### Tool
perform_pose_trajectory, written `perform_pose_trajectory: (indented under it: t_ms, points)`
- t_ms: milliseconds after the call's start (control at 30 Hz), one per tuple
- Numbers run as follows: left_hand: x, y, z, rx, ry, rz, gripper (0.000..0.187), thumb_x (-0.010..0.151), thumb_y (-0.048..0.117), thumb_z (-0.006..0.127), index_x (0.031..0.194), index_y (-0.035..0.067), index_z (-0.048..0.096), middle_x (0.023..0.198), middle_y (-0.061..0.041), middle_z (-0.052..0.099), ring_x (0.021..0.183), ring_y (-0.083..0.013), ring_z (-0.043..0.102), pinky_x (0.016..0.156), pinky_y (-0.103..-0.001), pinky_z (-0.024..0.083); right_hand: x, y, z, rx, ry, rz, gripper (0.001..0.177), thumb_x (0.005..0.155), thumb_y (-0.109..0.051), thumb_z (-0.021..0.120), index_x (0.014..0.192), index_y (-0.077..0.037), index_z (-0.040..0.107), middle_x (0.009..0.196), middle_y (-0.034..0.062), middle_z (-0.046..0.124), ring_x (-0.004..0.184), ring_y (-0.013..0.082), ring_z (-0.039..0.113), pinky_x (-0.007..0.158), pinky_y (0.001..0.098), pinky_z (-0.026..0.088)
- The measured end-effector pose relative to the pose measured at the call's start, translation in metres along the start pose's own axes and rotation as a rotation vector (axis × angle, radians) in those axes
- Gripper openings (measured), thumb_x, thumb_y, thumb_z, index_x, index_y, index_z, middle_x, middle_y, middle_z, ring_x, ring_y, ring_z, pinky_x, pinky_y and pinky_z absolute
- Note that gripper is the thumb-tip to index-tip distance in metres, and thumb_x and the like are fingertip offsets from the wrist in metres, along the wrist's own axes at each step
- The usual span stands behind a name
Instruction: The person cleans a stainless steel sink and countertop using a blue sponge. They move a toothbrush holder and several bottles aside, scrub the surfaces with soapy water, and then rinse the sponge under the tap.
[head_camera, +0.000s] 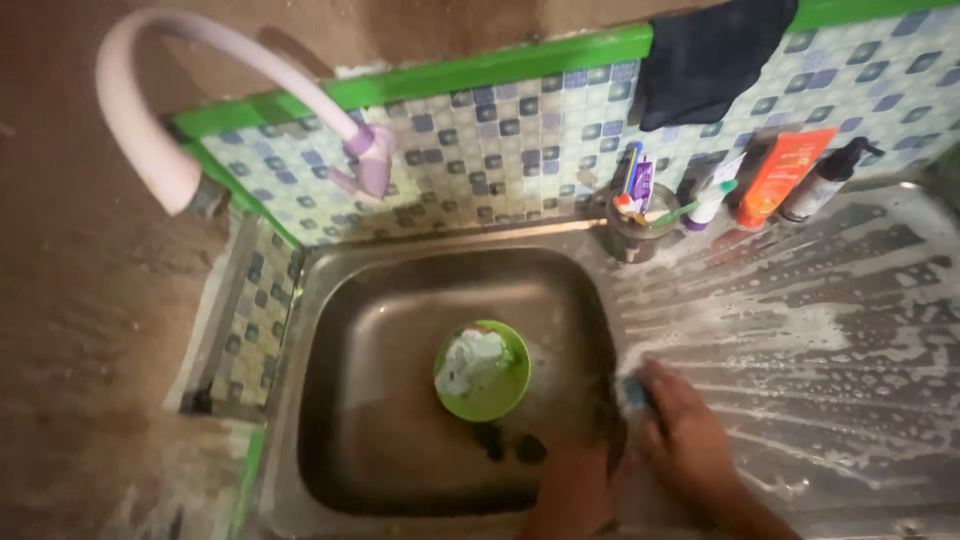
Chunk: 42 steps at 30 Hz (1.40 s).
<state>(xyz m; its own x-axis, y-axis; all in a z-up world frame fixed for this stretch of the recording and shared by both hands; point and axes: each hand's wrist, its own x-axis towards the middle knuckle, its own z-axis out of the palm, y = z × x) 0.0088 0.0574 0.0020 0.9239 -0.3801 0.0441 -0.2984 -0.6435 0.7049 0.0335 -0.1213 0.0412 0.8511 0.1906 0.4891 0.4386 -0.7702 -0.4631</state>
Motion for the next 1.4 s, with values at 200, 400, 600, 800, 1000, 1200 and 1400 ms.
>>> perform_pose_trajectory:
  t_ms: [200,400,600,800,1000,1200,1400]
  points:
    - [0.031,-0.025,-0.043,-0.065,-0.161,-0.089,0.033,0.097,0.038,0.062,0.114,0.011,0.072,0.101,-0.021,0.071,0.096,-0.045,0.067,0.082,-0.056,0.051,0.046,0.06,-0.006,0.112,-0.182,0.908,0.037,0.097,-0.019,0.057,0.131,-0.004,0.056,0.111,0.0272,0.06,0.1,0.0451,0.061,0.087,0.0578,0.053]
    - [0.106,-0.06,-0.093,0.074,0.277,-0.039,0.034,0.094,0.028,0.066,0.124,0.012,0.068,0.121,-0.021,0.068,0.114,-0.0435,0.062,0.096,-0.051,0.05,0.044,0.078,0.071,-0.293,0.209,0.337,0.054,0.082,-0.019,0.065,0.128,0.005,0.052,0.12,0.029,0.055,0.111,0.0492,0.05,0.097,0.0597,0.039]
    - [0.178,-0.141,-0.15,0.277,0.531,-0.022,0.062,0.083,0.022,0.072,0.138,0.0,0.053,0.143,-0.029,0.053,0.124,-0.047,0.053,0.102,-0.055,0.044,0.147,0.087,0.195,0.067,0.142,0.43,0.032,0.103,-0.012,0.048,0.13,0.001,0.058,0.124,0.0248,0.06,0.118,0.0458,0.053,0.101,0.0563,0.04]
    - [0.201,-0.202,-0.17,0.428,0.508,-0.135,0.067,0.082,0.022,0.072,0.14,-0.003,0.05,0.143,-0.025,0.052,0.126,-0.0455,0.053,0.106,-0.052,0.044,0.218,0.062,0.266,0.104,0.112,0.198,0.039,0.095,-0.02,0.055,0.127,0.002,0.059,0.129,0.027,0.061,0.121,0.0416,0.057,0.103,0.0502,0.043]
    - [0.207,-0.201,-0.205,0.586,0.051,-0.354,0.049,0.094,0.025,0.061,0.14,0.009,0.054,0.144,-0.016,0.053,0.122,-0.0381,0.058,0.101,-0.051,0.048,0.224,0.044,0.191,0.08,0.291,0.278,0.057,0.073,-0.014,0.08,0.124,0.001,0.058,0.122,0.0323,0.051,0.111,0.0463,0.054,0.092,0.0489,0.048]
    - [0.217,-0.197,-0.212,0.69,0.132,-0.227,0.031,0.096,0.019,0.061,0.123,0.005,0.07,0.134,-0.017,0.059,0.115,-0.0362,0.063,0.1,-0.047,0.052,0.262,-0.001,0.243,0.093,0.358,0.349,0.043,0.084,-0.008,0.076,0.124,0.0,0.061,0.109,0.0238,0.061,0.102,0.0431,0.058,0.089,0.0513,0.048]
    - [0.225,-0.189,-0.234,0.693,0.247,-0.181,0.022,0.076,0.023,0.072,0.094,0.013,0.08,0.127,-0.015,0.059,0.119,-0.0419,0.058,0.091,-0.06,0.045,0.265,0.043,0.203,0.012,0.077,0.165,0.041,0.076,-0.012,0.078,0.112,-0.002,0.061,0.103,0.0229,0.063,0.097,0.043,0.06,0.086,0.0517,0.048]
